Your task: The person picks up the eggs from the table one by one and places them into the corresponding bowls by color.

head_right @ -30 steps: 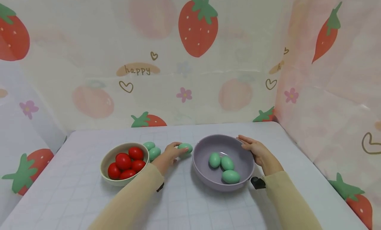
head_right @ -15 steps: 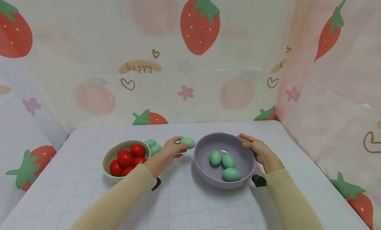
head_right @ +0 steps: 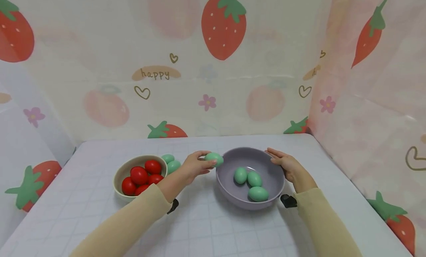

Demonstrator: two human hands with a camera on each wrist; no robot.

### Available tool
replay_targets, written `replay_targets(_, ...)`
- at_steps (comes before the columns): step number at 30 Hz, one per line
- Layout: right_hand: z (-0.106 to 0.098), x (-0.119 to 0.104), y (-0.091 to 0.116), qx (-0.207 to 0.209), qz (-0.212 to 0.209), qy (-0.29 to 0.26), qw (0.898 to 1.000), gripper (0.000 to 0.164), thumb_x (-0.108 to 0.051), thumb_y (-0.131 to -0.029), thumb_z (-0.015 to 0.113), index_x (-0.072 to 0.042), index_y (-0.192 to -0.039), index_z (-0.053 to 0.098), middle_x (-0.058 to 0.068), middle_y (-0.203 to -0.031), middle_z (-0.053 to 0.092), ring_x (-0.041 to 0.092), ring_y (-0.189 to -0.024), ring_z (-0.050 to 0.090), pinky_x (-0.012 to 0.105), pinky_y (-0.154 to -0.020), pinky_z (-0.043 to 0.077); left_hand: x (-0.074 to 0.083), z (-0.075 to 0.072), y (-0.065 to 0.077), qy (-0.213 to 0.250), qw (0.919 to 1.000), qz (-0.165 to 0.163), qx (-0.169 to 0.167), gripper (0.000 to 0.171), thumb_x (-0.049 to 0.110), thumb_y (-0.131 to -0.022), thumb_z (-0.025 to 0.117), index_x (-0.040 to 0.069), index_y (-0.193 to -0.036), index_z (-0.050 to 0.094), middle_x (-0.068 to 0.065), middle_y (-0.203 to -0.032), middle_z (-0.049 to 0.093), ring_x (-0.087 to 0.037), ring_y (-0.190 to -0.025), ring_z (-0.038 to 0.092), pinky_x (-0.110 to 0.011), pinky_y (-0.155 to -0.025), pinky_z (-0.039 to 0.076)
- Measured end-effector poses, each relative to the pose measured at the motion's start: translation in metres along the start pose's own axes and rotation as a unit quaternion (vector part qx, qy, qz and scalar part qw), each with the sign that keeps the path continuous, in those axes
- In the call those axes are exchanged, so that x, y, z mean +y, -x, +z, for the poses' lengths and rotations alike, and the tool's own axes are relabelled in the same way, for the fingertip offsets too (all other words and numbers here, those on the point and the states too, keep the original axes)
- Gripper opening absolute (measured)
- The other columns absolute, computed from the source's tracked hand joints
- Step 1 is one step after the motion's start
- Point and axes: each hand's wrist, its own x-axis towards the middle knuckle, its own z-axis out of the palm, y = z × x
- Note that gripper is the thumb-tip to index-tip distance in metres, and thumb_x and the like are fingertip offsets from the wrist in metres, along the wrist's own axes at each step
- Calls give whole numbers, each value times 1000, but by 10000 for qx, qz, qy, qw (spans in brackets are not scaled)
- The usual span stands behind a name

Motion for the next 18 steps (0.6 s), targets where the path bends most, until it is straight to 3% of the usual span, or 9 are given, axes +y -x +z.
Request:
replay_targets(6, -1, 0, 0, -39, -9, -3, 10000, 63, -6, -103, 43, -5, -154, 6, 11, -157, 6, 25, -146, 6, 19, -98, 37, 1, 9, 2, -34, 9996, 63, -267, 52, 6, -89, 71, -2, -135, 50, -20, -117, 60, -34, -104, 65, -33, -85, 54)
replay_targets(10, -2, 0, 0, -54, -14, 23, 10000, 64, -7, -103, 45, -4, -154, 6, 10, -157, 7, 24, -146, 6, 21, -102, 34, 2, 13, 5, -146, 9994, 132, -293, 52, 4, -86, 73, -3, -132, 52, -18, -114, 60, -25, -90, 67, -32, -83, 54)
replay_targets(14, -2, 0, 0, -26, 7, 11, 10000, 64, -7, -103, 45, -5, -154, 7, 10, -157, 7, 24, -146, 7, 18, -96, 37, 6, 20, 10, -296, 9985, 156, -425, 51, 3, -83, 75, -3, -130, 54, -16, -112, 60, -18, -84, 65, -32, -82, 54)
replay_targets(18, -2, -1, -1, -41, 12, -2, 10000, 65, -8, -103, 45, -6, -154, 6, 10, -157, 6, 23, -146, 8, 18, -96, 38, 8, 28, 11, -337, 9972, 165, -648, 50, 1, -83, 75, -3, -128, 54, -15, -110, 61, -21, -87, 66, -32, -81, 55)
